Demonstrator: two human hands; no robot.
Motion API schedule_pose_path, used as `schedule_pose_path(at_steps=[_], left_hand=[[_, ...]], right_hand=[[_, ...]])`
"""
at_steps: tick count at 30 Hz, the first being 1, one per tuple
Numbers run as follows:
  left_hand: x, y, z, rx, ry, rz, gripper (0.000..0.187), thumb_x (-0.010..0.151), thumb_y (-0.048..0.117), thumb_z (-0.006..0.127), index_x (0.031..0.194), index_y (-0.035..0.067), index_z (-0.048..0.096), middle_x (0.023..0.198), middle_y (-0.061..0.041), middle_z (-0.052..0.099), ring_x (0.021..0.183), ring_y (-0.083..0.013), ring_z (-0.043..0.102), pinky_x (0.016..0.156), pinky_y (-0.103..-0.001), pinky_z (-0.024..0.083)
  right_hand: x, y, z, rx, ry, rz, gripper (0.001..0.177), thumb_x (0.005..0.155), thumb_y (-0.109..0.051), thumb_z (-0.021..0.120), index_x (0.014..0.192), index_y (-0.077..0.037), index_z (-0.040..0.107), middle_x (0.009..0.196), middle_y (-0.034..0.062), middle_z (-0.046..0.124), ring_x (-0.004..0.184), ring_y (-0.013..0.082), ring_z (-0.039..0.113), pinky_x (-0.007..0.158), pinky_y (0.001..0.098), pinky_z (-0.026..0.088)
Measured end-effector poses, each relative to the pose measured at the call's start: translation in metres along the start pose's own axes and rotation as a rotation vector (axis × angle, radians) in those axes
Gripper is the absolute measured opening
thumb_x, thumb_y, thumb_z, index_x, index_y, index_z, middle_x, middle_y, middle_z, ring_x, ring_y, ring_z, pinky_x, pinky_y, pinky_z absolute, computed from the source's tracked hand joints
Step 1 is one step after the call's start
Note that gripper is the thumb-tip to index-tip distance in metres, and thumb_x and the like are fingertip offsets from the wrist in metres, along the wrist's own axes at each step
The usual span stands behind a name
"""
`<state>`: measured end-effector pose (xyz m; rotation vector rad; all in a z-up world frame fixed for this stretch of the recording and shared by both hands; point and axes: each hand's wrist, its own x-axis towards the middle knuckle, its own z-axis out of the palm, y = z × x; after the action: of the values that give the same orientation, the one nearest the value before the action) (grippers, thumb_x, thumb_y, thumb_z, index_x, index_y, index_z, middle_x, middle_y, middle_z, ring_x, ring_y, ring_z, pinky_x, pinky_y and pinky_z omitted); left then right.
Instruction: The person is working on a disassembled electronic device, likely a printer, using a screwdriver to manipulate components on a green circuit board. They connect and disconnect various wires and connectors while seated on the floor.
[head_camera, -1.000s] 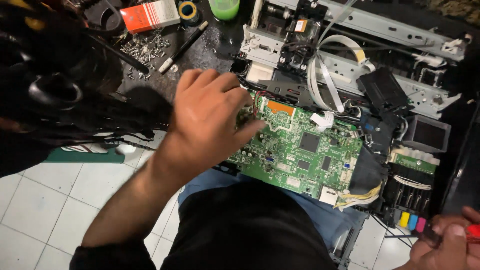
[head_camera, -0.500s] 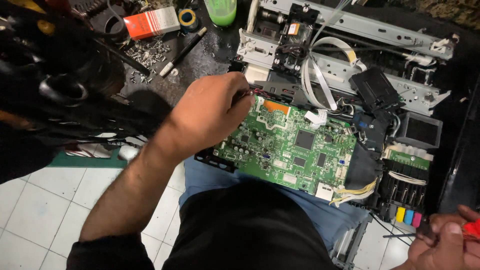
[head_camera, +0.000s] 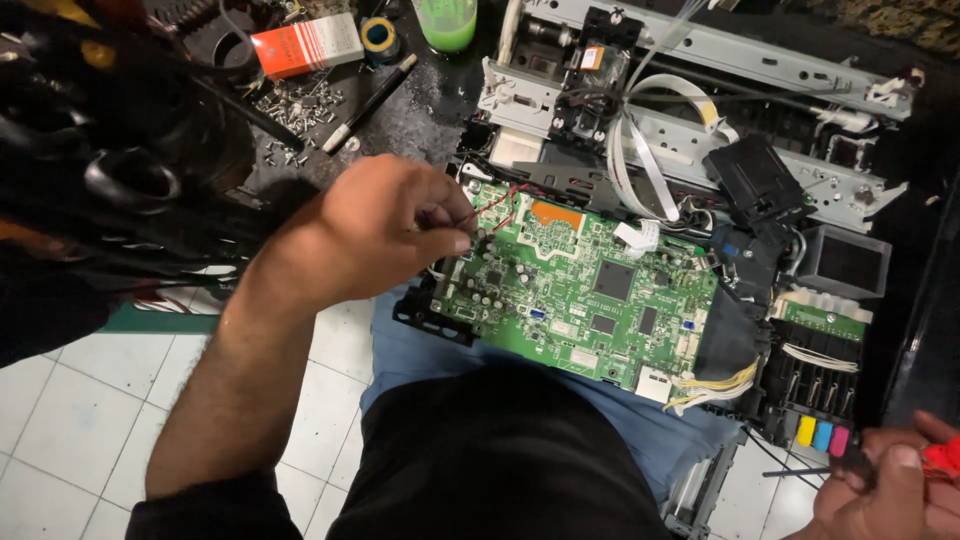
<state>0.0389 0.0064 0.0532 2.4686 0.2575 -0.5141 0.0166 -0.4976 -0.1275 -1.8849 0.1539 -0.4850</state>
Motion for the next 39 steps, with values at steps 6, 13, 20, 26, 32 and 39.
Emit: schedule_pose_path(at_steps=[6, 13, 20, 26, 32, 39], left_hand=[[-0.004, -0.002, 0.001, -0.150, -0.006, 0.002, 0.011, 0.089, 0.015, 0.075, 0.100, 0.016, 0.078, 0.094, 0.003, 0.082, 0.080, -0.0103, 0.077, 0.073, -0.025, 0.063], [0.000, -0.028, 0.024, -0.265, 0.216, 0.305, 0.009, 0.087, 0.008, 0.080, 0.094, 0.004, 0.076, 0.091, -0.009, 0.078, 0.074, -0.0166, 0.077, 0.060, -0.022, 0.066], [0.001, -0.034, 0.036, -0.331, 0.371, 0.450, 0.005, 0.090, 0.003, 0.077, 0.090, 0.003, 0.073, 0.085, -0.009, 0.077, 0.073, -0.0169, 0.075, 0.062, -0.026, 0.062], [0.009, -0.053, 0.054, -0.249, 0.518, 0.607, 0.018, 0.085, 0.008, 0.088, 0.089, 0.009, 0.071, 0.087, -0.003, 0.076, 0.078, -0.0177, 0.067, 0.076, -0.037, 0.051], [0.010, -0.062, 0.063, -0.170, 0.560, 0.570, 0.021, 0.084, 0.014, 0.089, 0.095, 0.015, 0.071, 0.095, 0.000, 0.074, 0.092, -0.0214, 0.067, 0.093, -0.046, 0.043], [0.011, -0.062, 0.062, -0.093, 0.563, 0.626, 0.040, 0.090, 0.012, 0.084, 0.125, 0.016, 0.065, 0.098, 0.005, 0.075, 0.091, -0.0182, 0.066, 0.097, -0.040, 0.034]], right_hand=[[0.001, -0.002, 0.005, 0.010, -0.005, 0.011, 0.041, 0.110, -0.022, 0.056, 0.143, 0.002, 0.055, 0.088, 0.0016, 0.047, 0.066, 0.0036, 0.038, 0.057, 0.0194, 0.030], [0.002, -0.004, 0.004, 0.020, -0.027, 0.091, 0.039, 0.107, -0.023, 0.053, 0.143, -0.009, 0.053, 0.085, -0.0056, 0.046, 0.065, 0.0009, 0.037, 0.053, 0.0183, 0.027], [0.005, 0.014, 0.002, 0.067, -0.006, 0.051, 0.046, 0.107, -0.033, 0.055, 0.141, -0.002, 0.052, 0.094, 0.0065, 0.046, 0.069, 0.0068, 0.038, 0.052, 0.0217, 0.026], [0.007, 0.036, -0.010, 0.009, -0.050, 0.007, 0.045, 0.114, -0.036, 0.054, 0.145, -0.003, 0.051, 0.091, 0.0014, 0.048, 0.067, 0.0071, 0.037, 0.060, 0.0233, 0.033], [0.005, 0.071, -0.031, -0.009, -0.054, 0.019, 0.033, 0.116, -0.038, 0.056, 0.124, -0.006, 0.051, 0.096, 0.0046, 0.048, 0.083, 0.0105, 0.045, 0.083, 0.0281, 0.044], [0.004, 0.035, -0.010, -0.007, -0.050, 0.018, 0.035, 0.117, -0.028, 0.051, 0.138, -0.001, 0.052, 0.082, 0.0028, 0.043, 0.061, 0.0086, 0.035, 0.063, 0.0260, 0.037]])
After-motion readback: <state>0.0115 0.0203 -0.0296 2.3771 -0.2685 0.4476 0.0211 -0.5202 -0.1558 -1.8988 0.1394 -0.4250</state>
